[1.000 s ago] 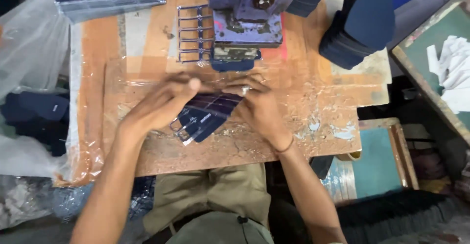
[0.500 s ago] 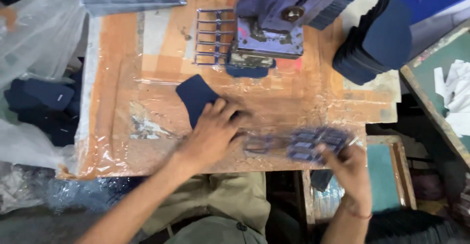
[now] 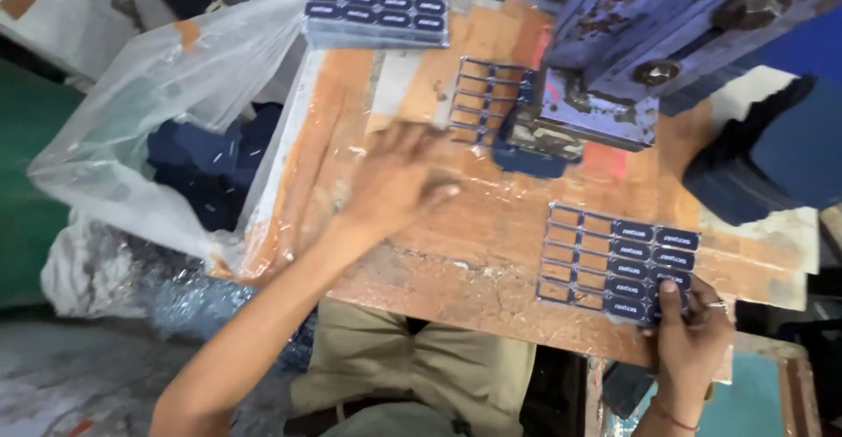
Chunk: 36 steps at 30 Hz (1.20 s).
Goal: Printing logos onto small fabric components using a manual press machine.
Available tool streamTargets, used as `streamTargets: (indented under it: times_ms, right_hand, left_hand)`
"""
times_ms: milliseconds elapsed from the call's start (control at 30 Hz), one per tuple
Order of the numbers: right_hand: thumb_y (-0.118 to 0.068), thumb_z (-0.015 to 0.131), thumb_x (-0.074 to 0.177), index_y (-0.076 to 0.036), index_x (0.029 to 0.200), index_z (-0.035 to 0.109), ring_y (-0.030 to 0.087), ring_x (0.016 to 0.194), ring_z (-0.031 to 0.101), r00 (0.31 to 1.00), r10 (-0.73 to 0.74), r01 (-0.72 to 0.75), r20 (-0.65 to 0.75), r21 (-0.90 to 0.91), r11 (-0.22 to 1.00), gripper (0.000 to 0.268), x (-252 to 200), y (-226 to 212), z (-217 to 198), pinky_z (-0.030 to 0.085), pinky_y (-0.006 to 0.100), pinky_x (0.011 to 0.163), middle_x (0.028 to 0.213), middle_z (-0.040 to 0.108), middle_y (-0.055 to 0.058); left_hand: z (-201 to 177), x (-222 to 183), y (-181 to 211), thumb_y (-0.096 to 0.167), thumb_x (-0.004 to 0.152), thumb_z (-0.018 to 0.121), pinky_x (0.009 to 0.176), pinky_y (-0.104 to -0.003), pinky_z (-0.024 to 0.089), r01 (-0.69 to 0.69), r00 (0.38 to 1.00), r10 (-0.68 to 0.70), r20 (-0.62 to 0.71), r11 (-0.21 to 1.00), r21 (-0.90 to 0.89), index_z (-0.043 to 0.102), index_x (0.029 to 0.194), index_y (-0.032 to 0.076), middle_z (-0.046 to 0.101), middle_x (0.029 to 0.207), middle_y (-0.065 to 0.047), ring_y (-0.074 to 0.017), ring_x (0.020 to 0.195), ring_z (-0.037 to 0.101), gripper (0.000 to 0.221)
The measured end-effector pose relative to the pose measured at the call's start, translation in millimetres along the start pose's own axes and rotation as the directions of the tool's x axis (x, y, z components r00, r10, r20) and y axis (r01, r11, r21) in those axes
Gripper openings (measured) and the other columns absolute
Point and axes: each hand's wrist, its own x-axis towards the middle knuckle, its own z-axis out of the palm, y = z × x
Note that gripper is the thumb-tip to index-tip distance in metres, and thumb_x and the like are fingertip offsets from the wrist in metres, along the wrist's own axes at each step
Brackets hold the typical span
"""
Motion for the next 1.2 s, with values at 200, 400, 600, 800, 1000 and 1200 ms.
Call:
streamTargets:
  times_ms: [200, 400, 600, 800, 1000, 1200]
  right_hand:
    - [-0.021, 0.075, 0.104, 0.005, 0.13, 0.067, 0.017, 0.089, 0.068, 0.991, -0.131, 0.122, 0.001, -0.358, 0.926, 0.037, 32.9, 101.7, -88.4, 0.055, 0.032, 0.081, 0.102, 0.074, 0.018]
    - [-0.025, 0.081, 0.092, 0.0, 0.142, 0.065, 0.04, 0.123, 0.065, 0.738, -0.671, 0.428, 0.069, -0.816, 0.388, 0.059, 55.6, -49.6, -68.2, 0.054, 0.046, 0.105, 0.133, 0.068, 0.024]
    - [-0.03, 0.089, 0.087, -0.007, 0.138, 0.073, 0.03, 0.085, 0.069, 0.846, -0.476, 0.456, 0.24, -0.789, 0.412, 0.058, 169.3, -78.6, -60.1, 0.057, 0.039, 0.079, 0.103, 0.072, 0.019]
    - [-0.035, 0.09, 0.083, -0.012, 0.119, 0.079, 0.02, 0.059, 0.067, 0.807, -0.465, 0.514, 0.363, -0.82, 0.252, 0.045, 183.5, -74.0, -75.8, 0.051, 0.031, 0.058, 0.093, 0.076, 0.007]
    - [-0.009, 0.055, 0.125, 0.005, 0.12, 0.068, 0.029, 0.102, 0.071, 0.66, -0.748, 0.637, -0.072, -0.475, 0.607, 0.019, 50.5, -126.7, -16.8, 0.057, 0.038, 0.094, 0.113, 0.072, 0.017]
    - [-0.036, 0.059, 0.095, 0.002, 0.144, 0.051, 0.041, 0.149, 0.035, 0.588, -0.517, 0.808, 0.623, -0.427, 0.405, 0.063, -83.8, -54.3, 82.0, 0.025, 0.056, 0.123, 0.155, 0.045, 0.02]
  left_hand:
    - [74.1, 42.9, -15.1, 0.035, 0.087, 0.074, 0.106, -0.054, 0.035, -0.156, 0.987, 0.155, 0.035, 0.987, 0.034, 0.067, 0.129, 0.007, 0.061, 0.131, -0.015, -0.0364, 0.128, 0.047, 0.051]
    - [83.7, 54.9, -26.0, 0.021, 0.098, 0.063, 0.11, -0.047, 0.041, -0.353, 0.935, 0.351, 0.042, 0.934, 0.061, 0.07, 0.12, 0.012, 0.069, 0.123, -0.007, -0.0277, 0.124, 0.059, 0.025]
    - [32.7, -0.9, 8.7, 0.02, 0.094, 0.061, 0.111, -0.048, 0.045, -0.385, 0.922, 0.371, 0.11, 0.909, 0.16, 0.07, 0.119, 0.007, 0.068, 0.13, -0.012, -0.0284, 0.128, 0.058, 0.029]
    - [-16.9, -91.8, 7.4, 0.041, 0.095, 0.064, 0.108, -0.057, 0.038, -0.137, 0.962, 0.125, 0.243, 0.99, 0.033, 0.072, 0.099, 0.01, 0.064, 0.134, -0.012, -0.0352, 0.129, 0.053, 0.033]
    - [-86.4, -88.7, -55.3, 0.034, 0.081, 0.077, 0.093, -0.044, 0.052, 0.222, 0.962, -0.222, 0.16, 0.975, 0.018, 0.069, 0.08, 0.008, 0.076, 0.114, -0.007, -0.0305, 0.103, 0.07, 0.028]
    - [-95.0, -70.5, -28.3, 0.046, 0.081, 0.079, 0.099, -0.049, 0.052, 0.322, 0.889, -0.411, 0.203, 0.875, 0.361, 0.068, 0.125, 0.009, 0.071, 0.108, -0.015, -0.034, 0.105, 0.068, 0.059]
